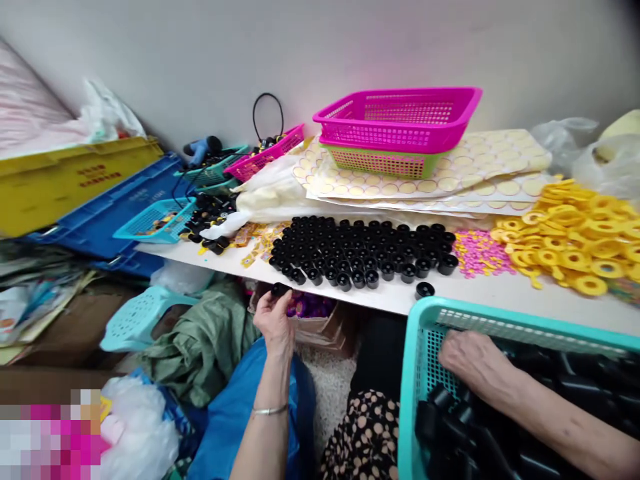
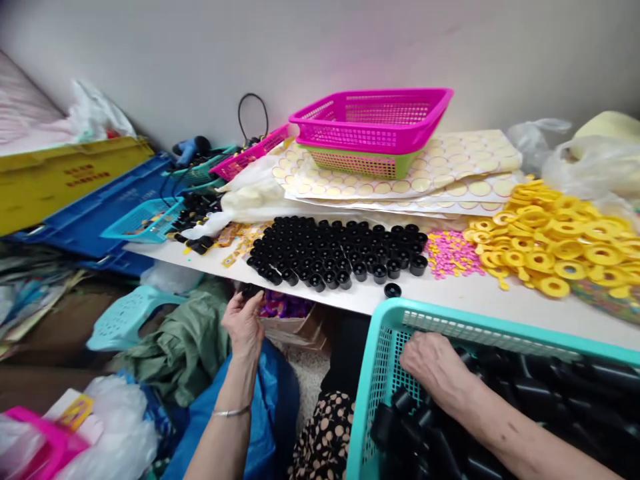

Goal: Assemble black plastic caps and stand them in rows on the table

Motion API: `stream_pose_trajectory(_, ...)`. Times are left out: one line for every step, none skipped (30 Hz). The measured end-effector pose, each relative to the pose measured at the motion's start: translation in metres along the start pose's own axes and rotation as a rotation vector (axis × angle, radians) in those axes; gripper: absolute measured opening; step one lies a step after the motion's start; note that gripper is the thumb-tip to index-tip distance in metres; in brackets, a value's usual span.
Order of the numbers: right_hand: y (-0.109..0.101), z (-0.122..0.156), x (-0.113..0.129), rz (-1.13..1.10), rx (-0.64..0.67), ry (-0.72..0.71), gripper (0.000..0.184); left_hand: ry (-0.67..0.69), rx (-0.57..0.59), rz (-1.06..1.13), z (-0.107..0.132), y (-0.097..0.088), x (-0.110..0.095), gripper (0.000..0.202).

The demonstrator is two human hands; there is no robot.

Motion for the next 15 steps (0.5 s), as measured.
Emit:
stream_pose_trajectory(0.002, 0.0, 0.0, -0.006, 0.011, -0.014, 0.033, 0.034, -0.034, -0.02, -0.012, -0.004, 0.002, 0.041)
stream_pose_trajectory(0.003, 0.001, 0.0, -0.009, 0.02, -0.028, 0.032, 0.065, -0.059, -0.046, -0.022, -0.007, 0.004, 0.041)
stream_pose_trajectory(0.004, 0.001, -0.001, -0.016, 0.027, -0.038, 0.031, 0.09, -0.074, -0.076, -0.032, -0.008, 0.006, 0.041)
stream_pose_trajectory(0.004, 0.001, -0.002, -0.037, 0.034, -0.042, 0.03, 0.108, -0.08, -0.109, -0.041, -0.009, 0.008, 0.04)
stream_pose_trajectory(0.003, 0.001, -0.005, -0.068, 0.043, -0.037, 0.029, 0.122, -0.083, -0.144, -0.048, -0.009, 0.01, 0.039)
stream_pose_trajectory(0.0, 0.001, -0.008, -0.105, 0.055, -0.025, 0.028, 0.131, -0.086, -0.181, -0.054, -0.008, 0.012, 0.038)
stream_pose_trajectory(-0.004, 0.001, -0.012, -0.144, 0.068, -0.006, 0.026, 0.138, -0.091, -0.219, -0.059, -0.006, 0.014, 0.036)
stream_pose_trajectory(-0.01, 0.001, -0.017, -0.182, 0.084, 0.019, 0.025, 0.143, -0.093, -0.256, -0.063, -0.004, 0.016, 0.034)
stream_pose_trajectory(-0.017, 0.002, -0.022, -0.213, 0.1, 0.047, 0.023, 0.146, -0.091, -0.291, -0.067, 0.0, 0.018, 0.032)
stream_pose_trajectory(-0.026, 0.005, -0.028, -0.235, 0.113, 0.074, 0.021, 0.149, -0.082, -0.322, -0.069, 0.003, 0.02, 0.031)
stream_pose_trajectory(-0.034, 0.009, -0.035, -0.251, 0.123, 0.097, 0.02, 0.152, -0.061, -0.346, -0.071, 0.008, 0.022, 0.03)
stream_pose_trajectory(-0.043, 0.015, -0.041, -0.279, 0.121, 0.124, 0.021, 0.157, -0.037, -0.369, -0.073, 0.013, 0.024, 0.03)
stream_pose_trajectory(-0.052, 0.024, -0.048, -0.348, 0.091, 0.164, 0.022, 0.163, -0.016, -0.394, -0.074, 0.018, 0.026, 0.029)
stream_pose_trajectory(-0.059, 0.037, -0.056, -0.458, 0.036, 0.225, 0.024, 0.172, 0.0, -0.424, -0.075, 0.022, 0.027, 0.028)
stream_pose_trajectory(-0.065, 0.053, -0.064, -0.604, -0.043, 0.317, 0.024, 0.186, 0.012, -0.466, -0.075, 0.026, 0.027, 0.025)
Point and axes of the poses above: each hand's wrist, its own z-axis away from the middle knuckle, its own y-axis out of the palm, x = y × z, the point moved 2 cm from there along -z, towards the middle knuckle, and after that the axes turned 3 degrees about -z, right-handed, at the moved point
